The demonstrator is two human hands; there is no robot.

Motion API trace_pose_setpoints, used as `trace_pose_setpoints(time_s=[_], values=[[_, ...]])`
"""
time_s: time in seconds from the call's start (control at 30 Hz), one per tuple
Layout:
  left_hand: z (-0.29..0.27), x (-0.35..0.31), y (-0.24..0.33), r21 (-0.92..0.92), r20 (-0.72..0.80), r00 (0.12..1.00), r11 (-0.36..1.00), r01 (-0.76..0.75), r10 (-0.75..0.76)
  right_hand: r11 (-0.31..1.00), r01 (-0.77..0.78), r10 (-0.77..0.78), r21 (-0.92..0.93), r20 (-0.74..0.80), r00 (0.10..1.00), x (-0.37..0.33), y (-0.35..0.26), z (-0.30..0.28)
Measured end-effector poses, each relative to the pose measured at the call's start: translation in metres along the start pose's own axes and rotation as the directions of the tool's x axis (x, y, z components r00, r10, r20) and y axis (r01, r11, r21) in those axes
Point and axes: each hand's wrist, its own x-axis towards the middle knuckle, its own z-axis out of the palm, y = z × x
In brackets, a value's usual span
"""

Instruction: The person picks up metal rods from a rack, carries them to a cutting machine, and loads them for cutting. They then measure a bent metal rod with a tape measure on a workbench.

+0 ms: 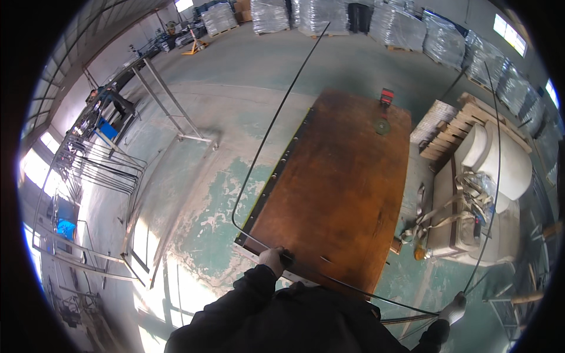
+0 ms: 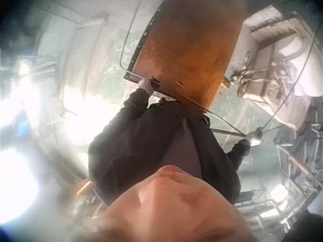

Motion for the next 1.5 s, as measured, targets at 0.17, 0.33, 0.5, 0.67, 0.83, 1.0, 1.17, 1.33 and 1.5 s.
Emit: trace_pose_setpoints(time_s=[0.17, 0.33, 0.5, 0.67, 0.83, 1.0, 1.17, 1.33, 1.5], values=[[-0.003, -0.004, -0.043, 0.915, 0.356, 0.930, 0.164, -0.368, 0.096, 0.999, 0.026, -0.025, -0.035, 0.034, 0.999, 0.014, 0.033, -0.022], [-0.009, -0.004, -0.066, 0.928, 0.356, 0.932, 0.085, -0.362, 0.072, 0.992, -0.062, 0.073, -0.112, 0.106, 0.992, 0.028, 0.062, -0.020], [-0.018, -0.019, -0.053, 0.950, -0.057, 0.884, 0.296, -0.095, 0.464, 0.983, -0.076, 0.097, -0.168, 0.117, 0.988, 0.045, 0.085, -0.011], [-0.023, -0.025, -0.032, 0.917, 0.395, 0.828, -0.123, -0.378, 0.397, 0.981, -0.085, 0.119, -0.176, 0.192, 0.974, 0.065, 0.123, 0.022], [-0.016, -0.011, -0.036, 0.897, 0.438, 0.835, -0.227, -0.381, 0.332, 0.925, -0.103, 0.207, -0.365, 0.258, 0.944, 0.085, 0.174, 0.070], [-0.021, 0.000, -0.032, 0.857, 0.480, 0.838, -0.344, -0.384, 0.259, 0.854, -0.211, 0.386, -0.475, 0.308, 0.869, 0.088, 0.201, 0.103], [-0.024, -0.006, -0.028, 0.842, 0.485, 0.852, -0.368, -0.395, 0.196, 0.812, -0.245, 0.412, -0.530, 0.222, 0.884, 0.072, 0.197, 0.112], [-0.025, -0.008, -0.026, 0.844, 0.474, 0.853, -0.388, -0.370, 0.217, 0.740, -0.206, 0.425, -0.641, 0.209, 0.881, 0.050, 0.165, 0.104], [-0.031, -0.005, -0.026, 0.795, 0.546, 0.823, -0.409, -0.449, 0.156, 0.729, -0.276, 0.536, -0.626, 0.273, 0.799, 0.051, 0.148, 0.101]])
